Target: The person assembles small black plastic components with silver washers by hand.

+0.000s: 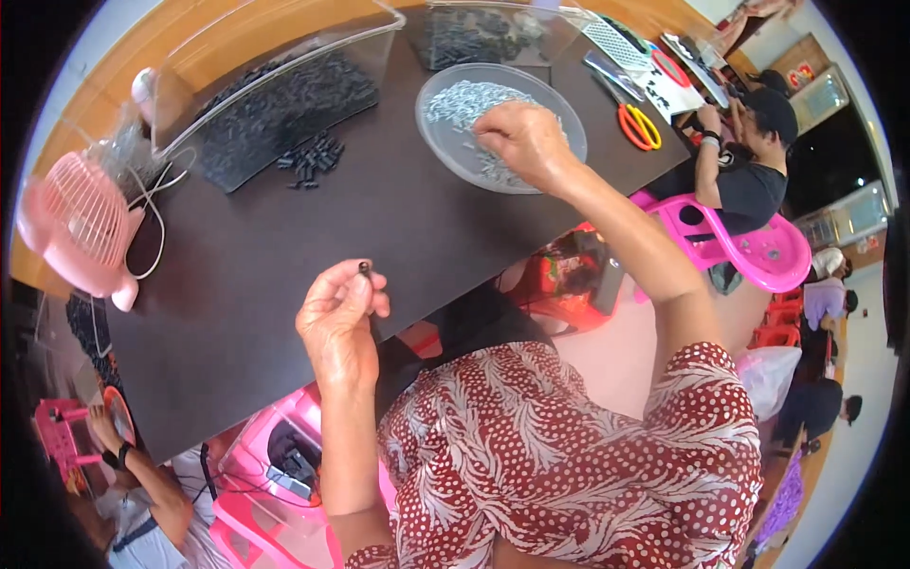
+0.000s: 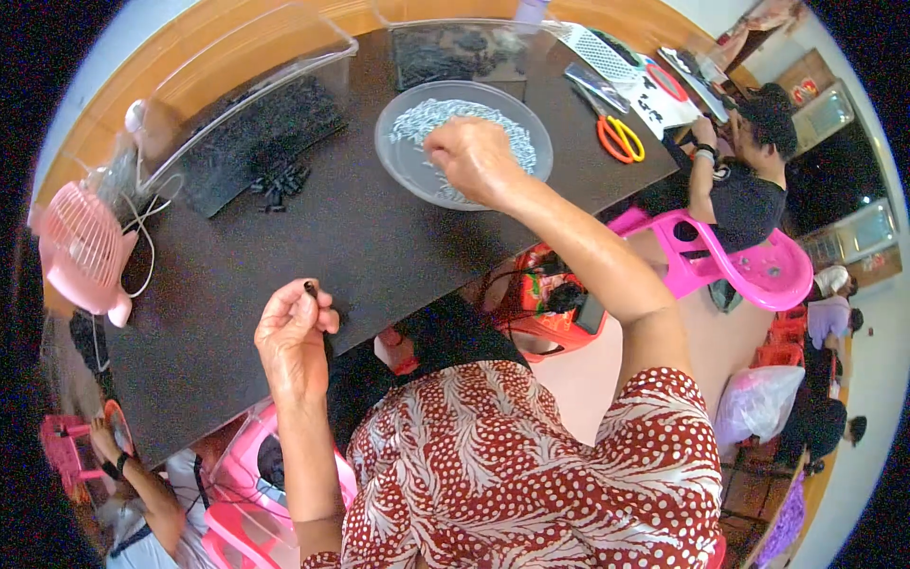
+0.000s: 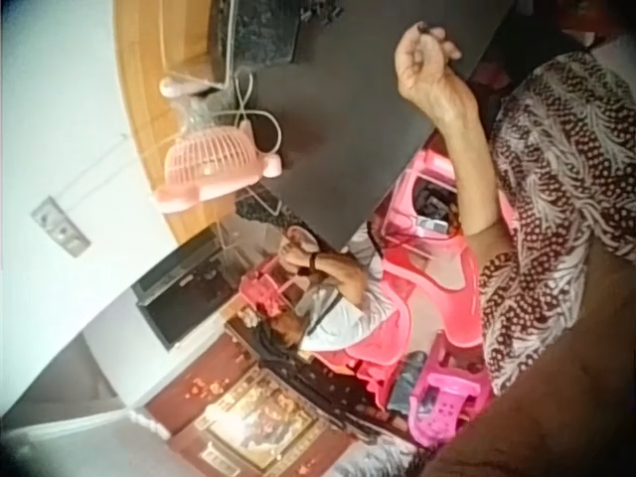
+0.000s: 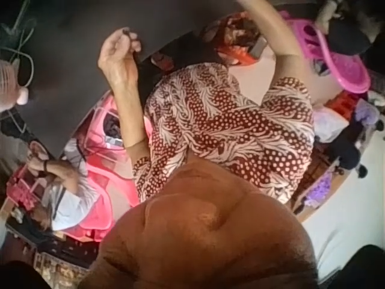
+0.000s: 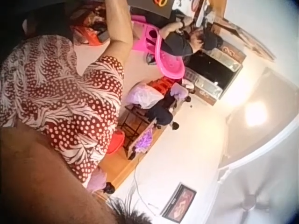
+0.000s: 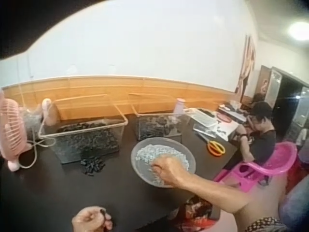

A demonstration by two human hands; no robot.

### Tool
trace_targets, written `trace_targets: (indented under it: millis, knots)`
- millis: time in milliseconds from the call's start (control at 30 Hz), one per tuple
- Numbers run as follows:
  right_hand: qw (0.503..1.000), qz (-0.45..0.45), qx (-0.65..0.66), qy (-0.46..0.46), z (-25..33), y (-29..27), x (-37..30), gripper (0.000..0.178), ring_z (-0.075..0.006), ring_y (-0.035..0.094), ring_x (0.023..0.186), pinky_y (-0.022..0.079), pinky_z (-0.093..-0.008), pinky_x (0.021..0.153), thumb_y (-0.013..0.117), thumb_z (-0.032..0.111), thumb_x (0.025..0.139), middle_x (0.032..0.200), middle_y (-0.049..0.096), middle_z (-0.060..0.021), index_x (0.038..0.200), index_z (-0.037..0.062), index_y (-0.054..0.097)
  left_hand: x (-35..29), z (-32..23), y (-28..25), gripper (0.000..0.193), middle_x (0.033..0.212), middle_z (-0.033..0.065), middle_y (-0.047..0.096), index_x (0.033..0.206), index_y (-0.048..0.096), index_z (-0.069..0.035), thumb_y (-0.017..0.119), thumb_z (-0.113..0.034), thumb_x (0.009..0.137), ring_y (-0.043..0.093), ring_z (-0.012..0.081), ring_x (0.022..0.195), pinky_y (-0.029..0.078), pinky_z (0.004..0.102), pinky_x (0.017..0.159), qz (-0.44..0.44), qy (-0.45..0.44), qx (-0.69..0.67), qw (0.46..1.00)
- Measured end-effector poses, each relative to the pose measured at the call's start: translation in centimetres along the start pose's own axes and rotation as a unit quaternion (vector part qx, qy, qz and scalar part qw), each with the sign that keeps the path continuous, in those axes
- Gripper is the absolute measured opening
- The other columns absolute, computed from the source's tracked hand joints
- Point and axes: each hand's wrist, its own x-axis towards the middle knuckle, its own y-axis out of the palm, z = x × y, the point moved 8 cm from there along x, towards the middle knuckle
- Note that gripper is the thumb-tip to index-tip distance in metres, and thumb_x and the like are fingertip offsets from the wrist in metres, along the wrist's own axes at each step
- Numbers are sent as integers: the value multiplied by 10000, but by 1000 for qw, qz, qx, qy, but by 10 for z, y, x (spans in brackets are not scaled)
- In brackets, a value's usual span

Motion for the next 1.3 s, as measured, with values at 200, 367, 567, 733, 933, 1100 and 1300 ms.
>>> trace_targets:
  millis: [200,367,567,733,933,1100,1300]
  knots:
    - [989,90,-116,-24,-17,40,5,65,-294,598,724,477,-401,639,624,114,700,689,596,-105,733,59,639,1,2,-3,146,773,114,628,910,620,22,659,-48,788,565,148,592,444,254,548,-14,-4,16,1000]
    - [977,137,-145,-77,-10,57,13,89,-315,590,705,472,-431,594,616,94,677,652,564,-134,627,34,573,2,1,0,134,761,114,630,904,619,27,651,-38,791,564,151,584,445,258,552,-16,-3,7,1000]
    - [968,165,-166,-88,-13,68,15,88,-341,590,675,465,-442,589,587,81,670,652,577,-163,613,18,562,3,2,-2,129,757,114,632,906,619,27,646,-36,796,564,150,586,445,259,553,-17,-1,12,1000]
    - [992,124,4,13,-22,46,17,110,-310,582,617,460,-411,564,586,97,679,646,590,-160,653,-8,565,2,1,-4,130,757,115,632,908,618,28,644,-34,797,564,149,588,445,261,548,-20,0,8,1000]
    - [943,164,221,185,-40,47,10,116,-119,518,505,425,-272,486,585,98,738,612,596,-67,718,-16,593,1,1,-4,123,755,112,631,905,616,29,640,-34,801,562,146,584,441,256,538,-22,3,8,1000]
    - [832,164,413,332,-48,49,-3,135,-51,456,471,343,-201,423,619,124,765,612,589,-41,716,0,604,4,2,0,118,758,109,632,903,611,19,636,-49,810,555,134,573,436,241,531,-24,-1,13,1000]
    - [782,130,481,375,-33,45,-17,119,-51,417,434,294,-204,393,646,119,749,589,566,-33,718,10,610,19,4,35,131,817,97,634,953,581,10,600,-39,833,557,103,646,432,204,569,-16,51,69,996]
